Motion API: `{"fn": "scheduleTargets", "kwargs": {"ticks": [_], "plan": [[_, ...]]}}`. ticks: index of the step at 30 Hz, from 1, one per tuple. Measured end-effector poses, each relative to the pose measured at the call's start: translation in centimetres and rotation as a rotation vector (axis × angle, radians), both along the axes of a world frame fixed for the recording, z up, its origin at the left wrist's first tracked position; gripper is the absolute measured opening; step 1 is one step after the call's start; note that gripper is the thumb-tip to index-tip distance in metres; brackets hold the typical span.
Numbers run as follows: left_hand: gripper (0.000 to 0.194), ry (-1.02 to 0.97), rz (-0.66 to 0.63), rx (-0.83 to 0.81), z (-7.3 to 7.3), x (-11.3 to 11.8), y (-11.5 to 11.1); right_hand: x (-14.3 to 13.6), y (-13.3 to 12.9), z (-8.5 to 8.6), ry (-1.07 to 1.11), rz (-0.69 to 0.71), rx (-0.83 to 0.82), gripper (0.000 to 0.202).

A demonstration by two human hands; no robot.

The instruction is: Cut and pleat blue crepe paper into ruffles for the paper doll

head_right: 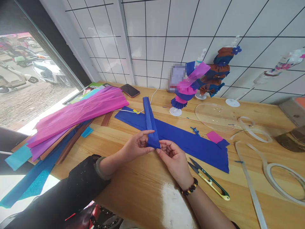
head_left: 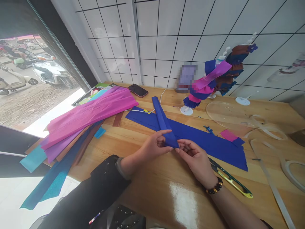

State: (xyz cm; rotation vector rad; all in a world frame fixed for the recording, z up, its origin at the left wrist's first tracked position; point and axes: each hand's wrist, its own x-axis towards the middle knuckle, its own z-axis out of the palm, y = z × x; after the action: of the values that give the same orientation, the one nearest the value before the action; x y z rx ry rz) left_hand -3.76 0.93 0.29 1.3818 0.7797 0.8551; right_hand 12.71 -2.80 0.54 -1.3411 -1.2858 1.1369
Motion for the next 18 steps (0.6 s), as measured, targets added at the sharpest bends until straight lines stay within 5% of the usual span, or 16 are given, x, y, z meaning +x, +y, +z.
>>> {"fn": "scheduleTargets", "kwargs": {"ticks": [18], "plan": [[0.064,0.155,0.061,0.101,0.24,-0.29,0.05,0.17,0.04,-0.08,-0.063,-0.035,0.016,0.033]]}}
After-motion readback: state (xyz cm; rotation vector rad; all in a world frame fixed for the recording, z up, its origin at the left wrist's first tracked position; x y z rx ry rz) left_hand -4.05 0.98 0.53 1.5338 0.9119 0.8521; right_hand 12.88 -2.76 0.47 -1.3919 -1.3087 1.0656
